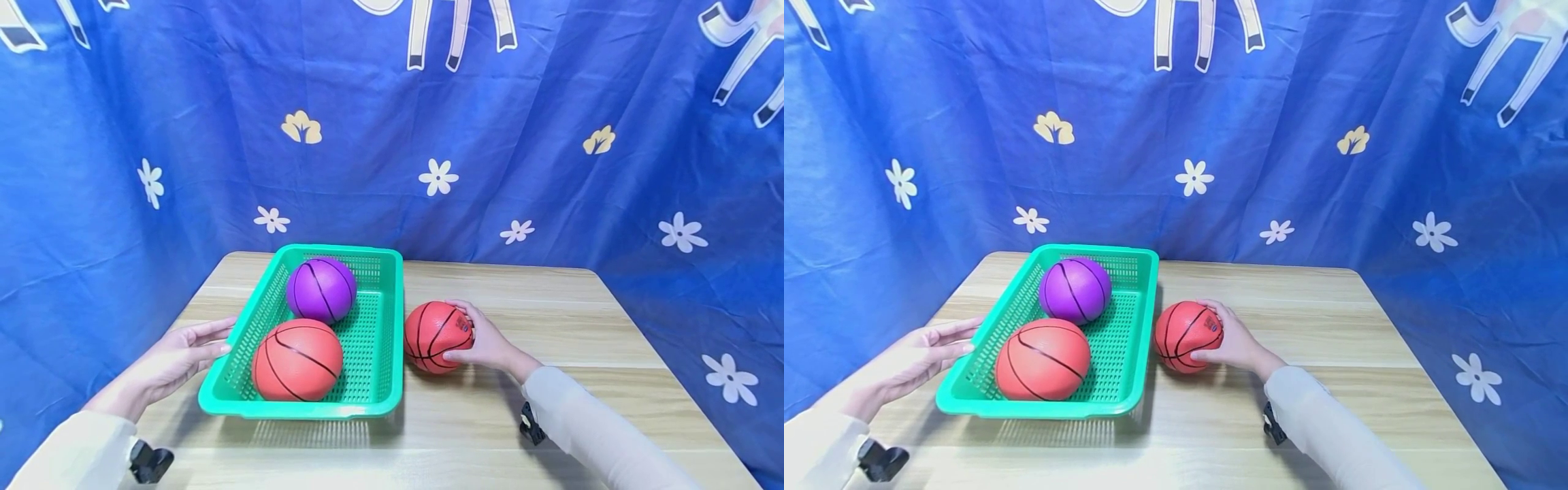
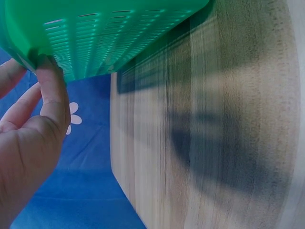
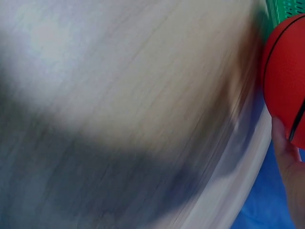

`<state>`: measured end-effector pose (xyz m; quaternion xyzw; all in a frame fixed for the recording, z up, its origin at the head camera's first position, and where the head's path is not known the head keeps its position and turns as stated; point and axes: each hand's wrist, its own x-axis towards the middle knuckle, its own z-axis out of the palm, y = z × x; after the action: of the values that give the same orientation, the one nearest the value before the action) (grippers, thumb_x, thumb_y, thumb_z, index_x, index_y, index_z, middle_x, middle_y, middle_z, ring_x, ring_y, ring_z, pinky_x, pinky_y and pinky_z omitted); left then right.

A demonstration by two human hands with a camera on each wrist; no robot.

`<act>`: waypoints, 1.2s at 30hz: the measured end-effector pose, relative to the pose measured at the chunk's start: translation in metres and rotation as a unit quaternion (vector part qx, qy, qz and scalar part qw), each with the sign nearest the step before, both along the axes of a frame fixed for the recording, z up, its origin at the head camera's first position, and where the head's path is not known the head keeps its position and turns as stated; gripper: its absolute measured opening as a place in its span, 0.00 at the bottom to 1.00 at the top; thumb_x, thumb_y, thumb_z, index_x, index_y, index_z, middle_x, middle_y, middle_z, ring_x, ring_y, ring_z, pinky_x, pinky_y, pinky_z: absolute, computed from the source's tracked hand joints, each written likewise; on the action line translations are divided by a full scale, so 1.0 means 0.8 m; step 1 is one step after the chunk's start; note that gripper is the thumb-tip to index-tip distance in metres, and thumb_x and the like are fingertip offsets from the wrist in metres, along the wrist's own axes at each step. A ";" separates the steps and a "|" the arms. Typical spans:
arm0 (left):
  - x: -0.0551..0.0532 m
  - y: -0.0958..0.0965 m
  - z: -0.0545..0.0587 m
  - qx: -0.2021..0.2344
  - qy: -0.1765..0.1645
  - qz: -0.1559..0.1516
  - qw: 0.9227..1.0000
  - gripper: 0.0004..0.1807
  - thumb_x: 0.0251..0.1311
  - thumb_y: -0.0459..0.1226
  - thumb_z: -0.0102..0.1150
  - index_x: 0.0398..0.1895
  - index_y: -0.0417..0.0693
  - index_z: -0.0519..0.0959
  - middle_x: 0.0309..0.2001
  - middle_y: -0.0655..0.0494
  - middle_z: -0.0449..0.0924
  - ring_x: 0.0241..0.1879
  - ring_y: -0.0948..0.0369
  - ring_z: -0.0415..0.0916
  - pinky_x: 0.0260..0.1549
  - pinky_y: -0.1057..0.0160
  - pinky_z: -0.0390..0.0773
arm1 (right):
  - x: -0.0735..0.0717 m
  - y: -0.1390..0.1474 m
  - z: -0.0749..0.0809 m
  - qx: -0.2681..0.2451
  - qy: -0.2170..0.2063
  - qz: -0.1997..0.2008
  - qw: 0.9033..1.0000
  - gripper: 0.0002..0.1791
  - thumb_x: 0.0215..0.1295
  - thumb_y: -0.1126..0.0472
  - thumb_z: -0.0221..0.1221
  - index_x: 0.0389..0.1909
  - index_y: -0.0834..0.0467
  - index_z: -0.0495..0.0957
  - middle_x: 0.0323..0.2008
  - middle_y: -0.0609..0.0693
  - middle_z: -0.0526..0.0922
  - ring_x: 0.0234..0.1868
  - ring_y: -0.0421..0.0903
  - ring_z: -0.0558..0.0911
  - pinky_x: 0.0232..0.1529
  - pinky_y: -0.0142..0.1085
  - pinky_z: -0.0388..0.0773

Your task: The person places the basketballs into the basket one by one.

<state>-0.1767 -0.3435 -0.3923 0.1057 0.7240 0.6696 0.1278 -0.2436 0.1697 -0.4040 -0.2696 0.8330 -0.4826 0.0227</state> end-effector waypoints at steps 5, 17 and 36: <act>0.000 0.001 0.000 -0.009 -0.004 0.006 1.000 0.37 0.66 0.28 0.52 0.69 0.21 0.42 0.51 0.69 0.72 0.50 0.70 0.74 0.48 0.72 0.74 | -0.016 0.013 -0.017 -0.012 -0.002 -0.009 1.000 0.50 0.42 0.64 0.76 0.68 0.60 0.60 0.61 0.60 0.69 0.58 0.60 0.70 0.54 0.52 0.73; 0.000 0.002 0.001 -0.005 -0.003 0.012 1.000 0.37 0.66 0.27 0.52 0.69 0.21 0.43 0.50 0.68 0.73 0.50 0.69 0.75 0.48 0.71 0.75 | -0.051 0.047 -0.012 -0.004 0.041 -0.039 0.998 0.50 0.41 0.59 0.77 0.67 0.52 0.62 0.58 0.55 0.72 0.54 0.54 0.73 0.52 0.52 0.75; 0.000 0.000 -0.001 0.004 0.000 0.006 1.000 0.37 0.65 0.27 0.52 0.68 0.20 0.44 0.51 0.69 0.73 0.50 0.70 0.74 0.48 0.70 0.75 | -0.036 0.013 0.102 -0.032 0.058 -0.019 0.998 0.47 0.45 0.69 0.73 0.67 0.61 0.60 0.57 0.61 0.70 0.56 0.56 0.70 0.52 0.48 0.76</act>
<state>-0.1766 -0.3437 -0.3932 0.1019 0.7221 0.6730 0.1233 -0.2720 0.1799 -0.3222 -0.2814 0.8222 -0.4930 -0.0432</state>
